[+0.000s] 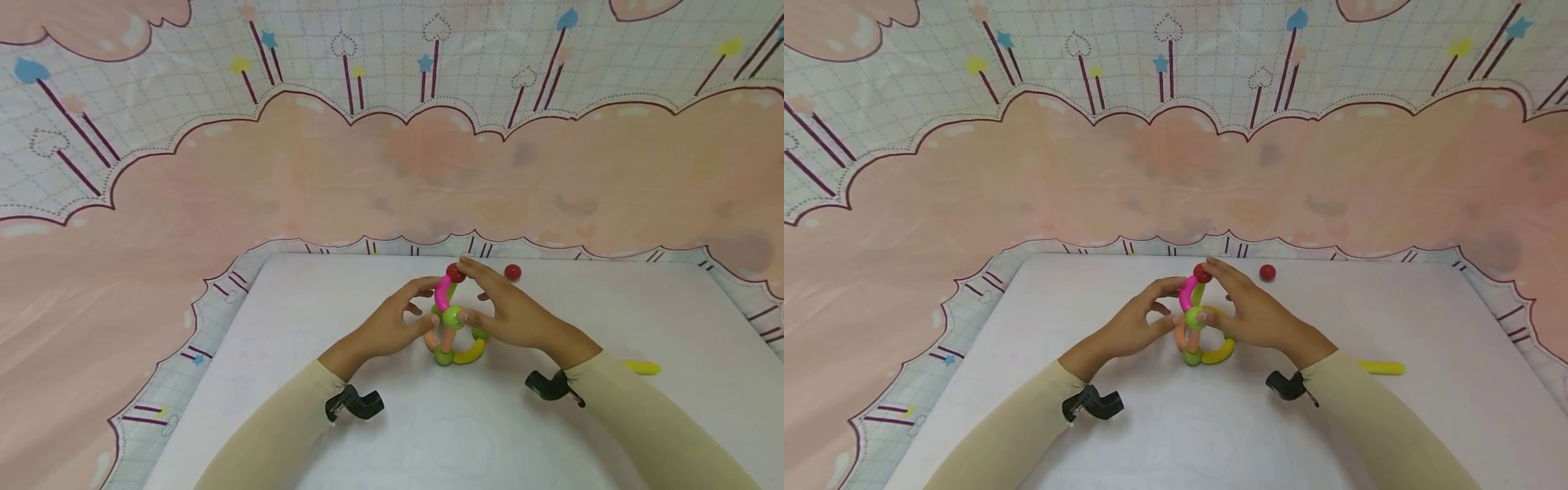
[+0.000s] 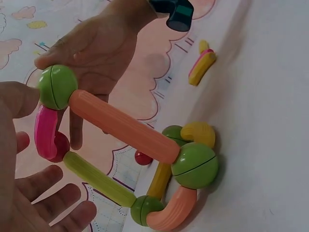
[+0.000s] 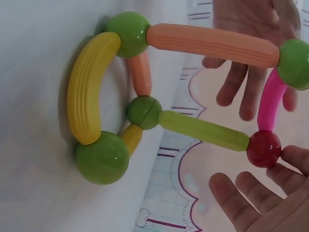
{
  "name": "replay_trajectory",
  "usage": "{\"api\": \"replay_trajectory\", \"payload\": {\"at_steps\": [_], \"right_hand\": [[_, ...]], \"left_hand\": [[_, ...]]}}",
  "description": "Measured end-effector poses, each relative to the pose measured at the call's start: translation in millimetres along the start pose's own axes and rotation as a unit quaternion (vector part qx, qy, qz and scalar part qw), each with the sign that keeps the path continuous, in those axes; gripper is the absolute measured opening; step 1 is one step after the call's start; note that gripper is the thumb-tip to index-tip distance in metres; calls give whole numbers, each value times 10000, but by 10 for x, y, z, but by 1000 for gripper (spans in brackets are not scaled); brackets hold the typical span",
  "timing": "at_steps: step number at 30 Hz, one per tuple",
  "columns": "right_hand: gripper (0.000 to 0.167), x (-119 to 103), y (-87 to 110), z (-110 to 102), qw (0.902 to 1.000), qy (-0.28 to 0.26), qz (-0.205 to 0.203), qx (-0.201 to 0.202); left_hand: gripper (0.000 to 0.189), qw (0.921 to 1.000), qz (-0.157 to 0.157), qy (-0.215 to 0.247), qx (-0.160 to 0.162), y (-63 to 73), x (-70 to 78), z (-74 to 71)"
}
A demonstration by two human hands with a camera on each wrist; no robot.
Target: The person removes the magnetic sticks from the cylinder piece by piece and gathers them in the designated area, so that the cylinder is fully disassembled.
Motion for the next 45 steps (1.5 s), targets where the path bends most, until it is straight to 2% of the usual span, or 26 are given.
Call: {"api": "replay_trajectory", "payload": {"at_steps": [15,21,30,36,45], "right_hand": [[91,-30,-101,13,9999,6,142,-79],[91,-52,-118,39,9998,-100,102,-137],[92,-45,-141,50,9999,-42,133,-99],[93,-58,-168,56,9998,-79,94,-125],[96,-74,-181,58,9998,-12,54,-169]], "left_hand": [[60,9995,123,269,-90,-97,-13,-46],[62,9989,66,431,-197,-133,-48,-51],[65,9964,-239,778,-244,-185,-156,-95],[67,9950,-180,970,-129,-210,-134,-157],[64,9960,-183,866,78,-222,-165,-228]]}}
Point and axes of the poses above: each hand's wrist, its own y-axis away from the middle knuckle, its own z-axis out of the palm, x = y × z, the point moved 10 cm from there along -y, towards the middle knuckle, and after that the axes turned 4 degrees about y, right-handed, at the moved point
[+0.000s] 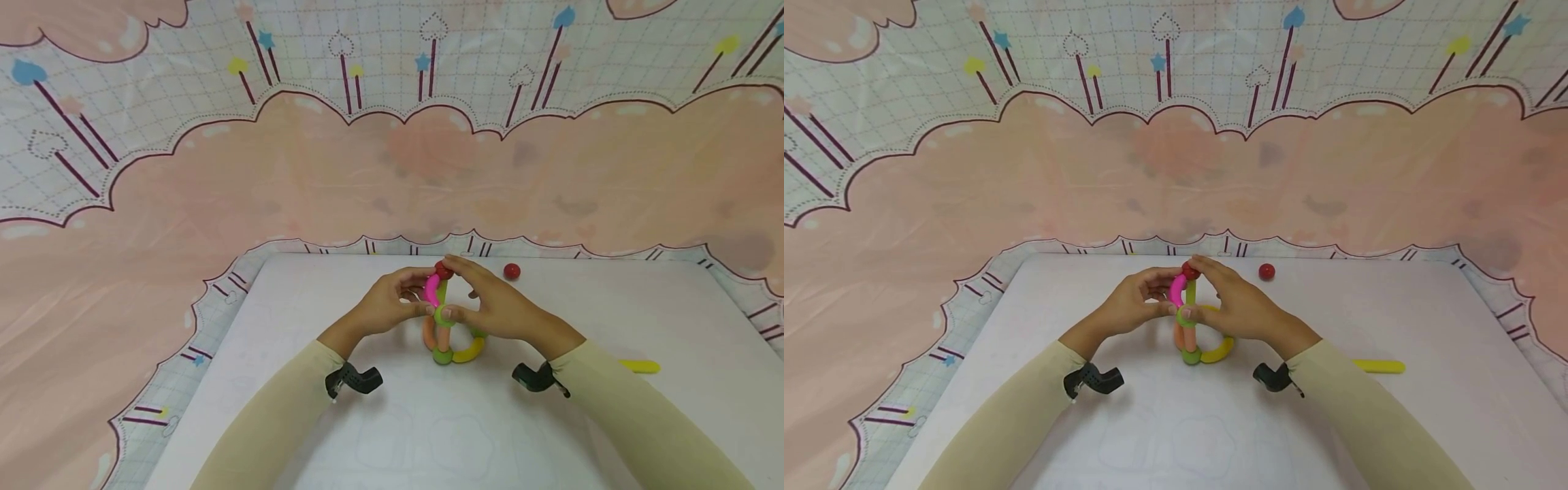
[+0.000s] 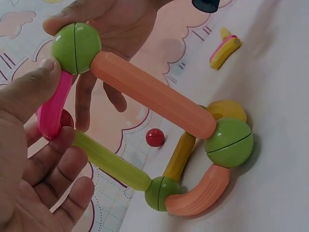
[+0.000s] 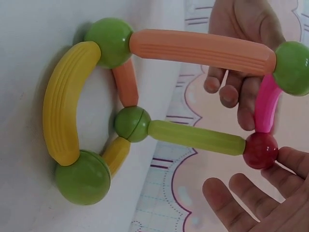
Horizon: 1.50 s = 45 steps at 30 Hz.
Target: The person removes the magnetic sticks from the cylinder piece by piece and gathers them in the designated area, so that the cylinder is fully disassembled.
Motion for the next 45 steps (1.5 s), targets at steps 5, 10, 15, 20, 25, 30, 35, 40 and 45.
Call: {"api": "replay_trajectory", "payload": {"at_steps": [5,10,15,20,25,30,35,40,45], "right_hand": [[96,14,6,-2,10000,-23,60,-12],[96,12,11,-4,10000,-38,74,-37],[97,17,10,-1,9999,33,113,-56],[97,9,7,-4,9999,101,110,-62],[97,-6,3,-8,9999,96,90,-65],[97,1,2,-4,9999,3,107,-88],[97,-1,2,-4,9999,-52,41,-81],[97,-5,6,-8,9999,-50,36,-82],[96,-14,4,-15,9999,-94,-7,-64]], "left_hand": [[63,10000,48,-5,26,-3,6,-13],[64,9998,137,-167,-41,13,23,-1],[63,9979,262,-561,-193,39,61,30],[56,9950,386,-896,-234,40,84,22],[47,9891,639,-1263,-410,47,134,25],[46,9818,778,-1651,-532,49,170,37],[44,9778,813,-1858,-530,44,181,41],[43,9761,867,-1916,-551,39,198,53],[42,9742,934,-1979,-549,36,225,49]]}}
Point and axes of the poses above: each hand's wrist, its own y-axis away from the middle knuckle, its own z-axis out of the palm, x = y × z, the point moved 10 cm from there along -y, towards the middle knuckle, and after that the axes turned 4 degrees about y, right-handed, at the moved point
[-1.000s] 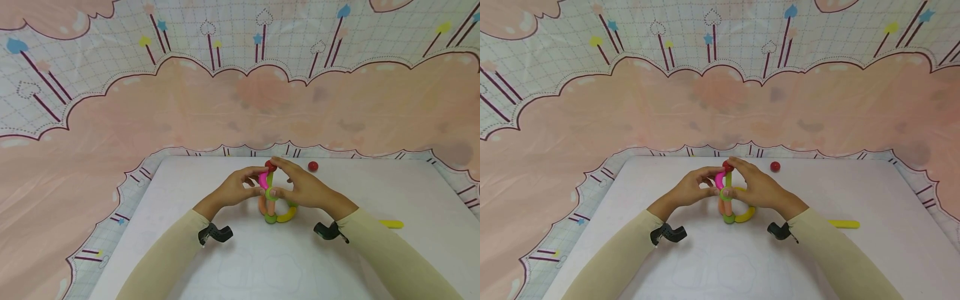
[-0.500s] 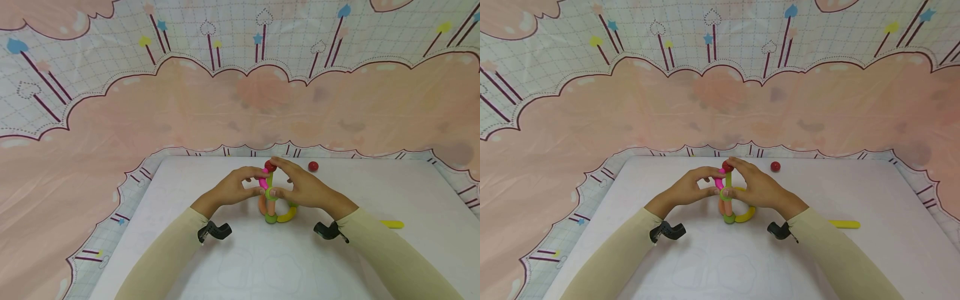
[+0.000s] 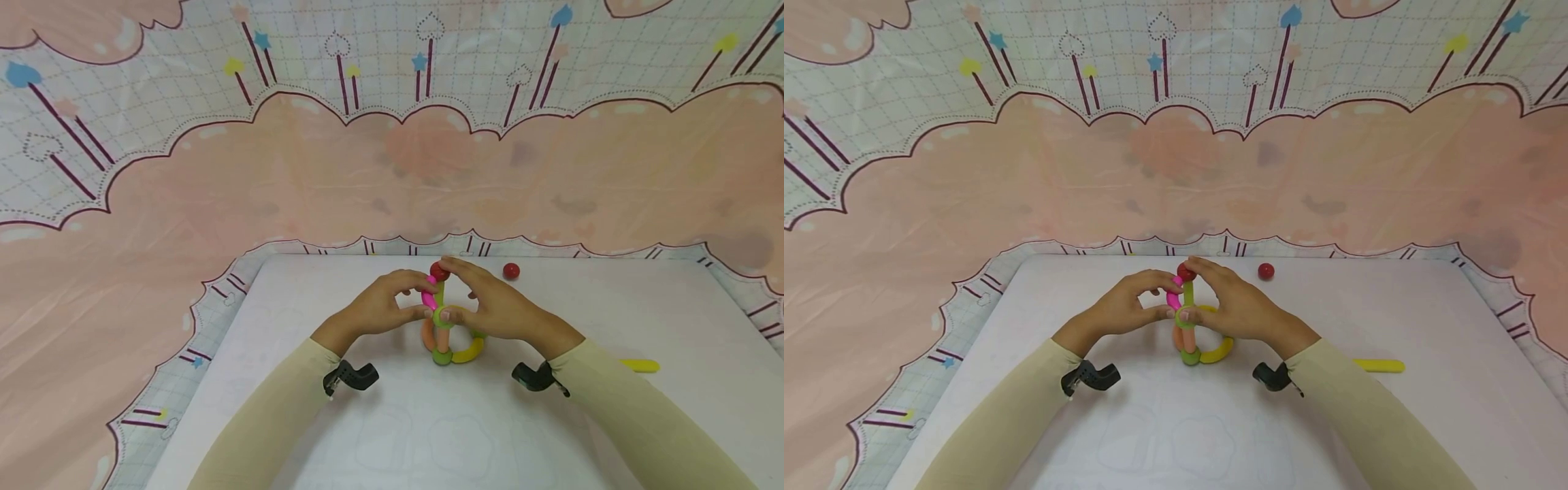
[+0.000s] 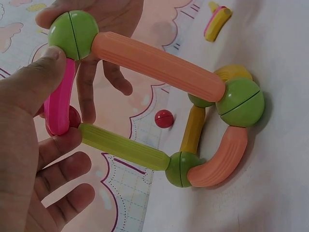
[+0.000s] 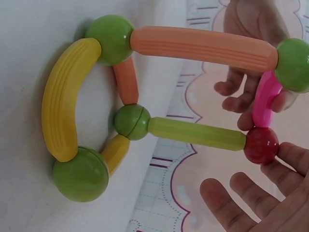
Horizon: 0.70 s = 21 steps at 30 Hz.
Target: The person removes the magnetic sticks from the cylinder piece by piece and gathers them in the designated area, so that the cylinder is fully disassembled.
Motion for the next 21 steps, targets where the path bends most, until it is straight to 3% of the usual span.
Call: {"api": "replay_trajectory", "payload": {"at_steps": [10,21], "right_hand": [[97,7,-2,-1,9999,91,49,-87],[80,-124,-94,-12,9980,242,-550,-211]], "left_hand": [[37,9999,-55,-79,-38,0,22,-16],[37,9996,-158,-199,-89,-6,7,-3]]}}
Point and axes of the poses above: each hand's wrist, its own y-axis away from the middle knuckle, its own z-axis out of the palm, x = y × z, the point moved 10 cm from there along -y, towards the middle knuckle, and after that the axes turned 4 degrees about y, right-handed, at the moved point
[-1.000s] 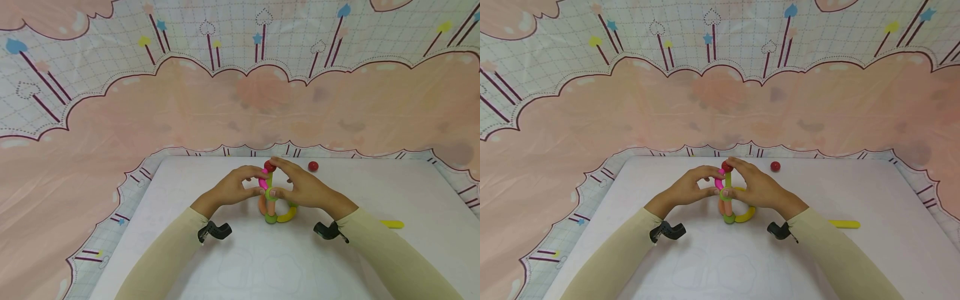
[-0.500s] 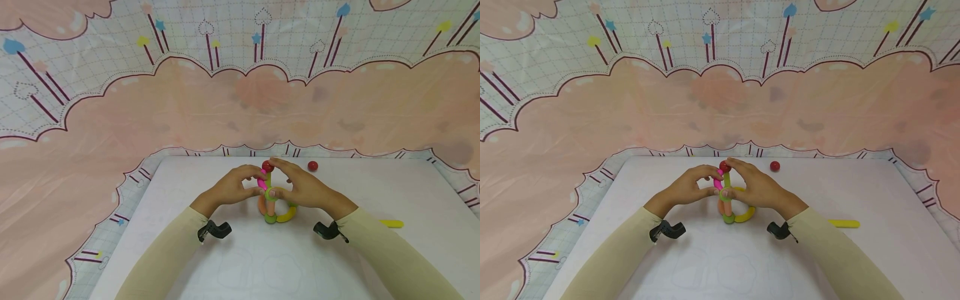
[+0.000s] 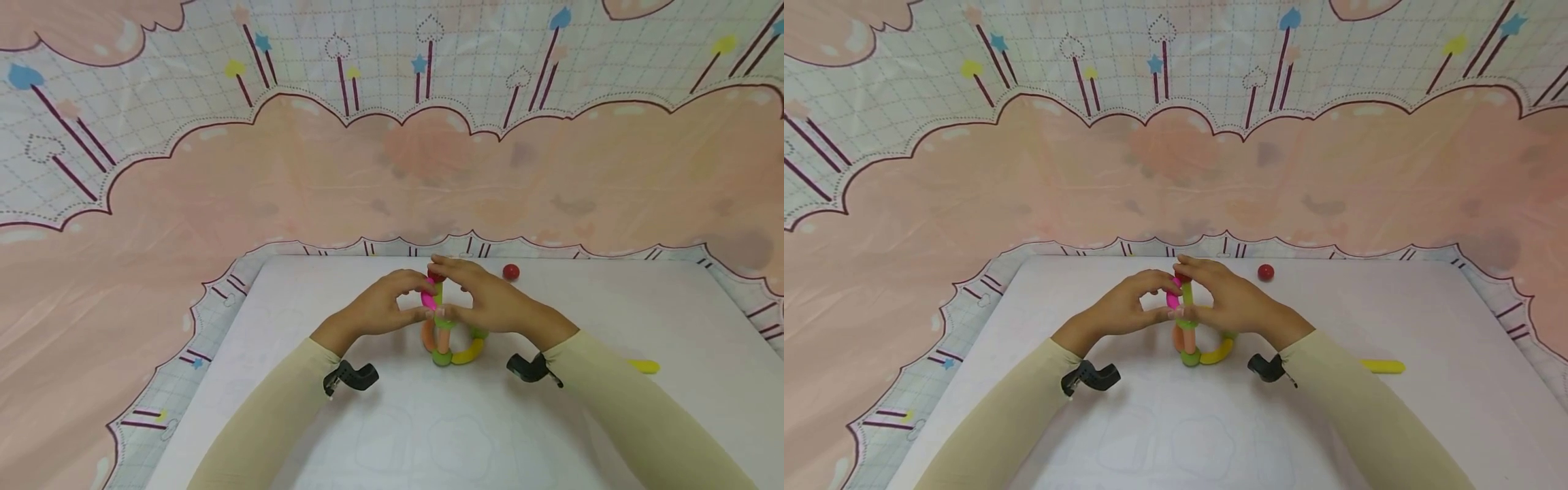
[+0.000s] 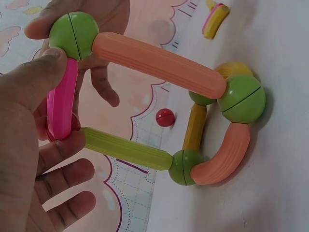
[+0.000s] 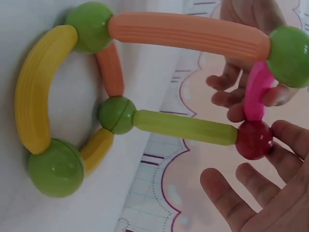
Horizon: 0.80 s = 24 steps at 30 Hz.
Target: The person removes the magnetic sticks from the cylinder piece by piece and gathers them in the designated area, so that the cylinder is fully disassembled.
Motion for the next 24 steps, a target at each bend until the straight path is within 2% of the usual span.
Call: {"api": "replay_trajectory", "payload": {"at_steps": [10,16,24], "right_hand": [[82,34,0,54,9998,-63,145,-80],[82,50,-12,66,9998,-118,164,-94],[82,26,-9,60,9998,-106,130,-76]], "left_hand": [[46,9996,162,-231,71,31,26,1],[42,9986,208,-442,188,40,40,-15],[38,9979,390,-457,230,37,98,-50]]}}
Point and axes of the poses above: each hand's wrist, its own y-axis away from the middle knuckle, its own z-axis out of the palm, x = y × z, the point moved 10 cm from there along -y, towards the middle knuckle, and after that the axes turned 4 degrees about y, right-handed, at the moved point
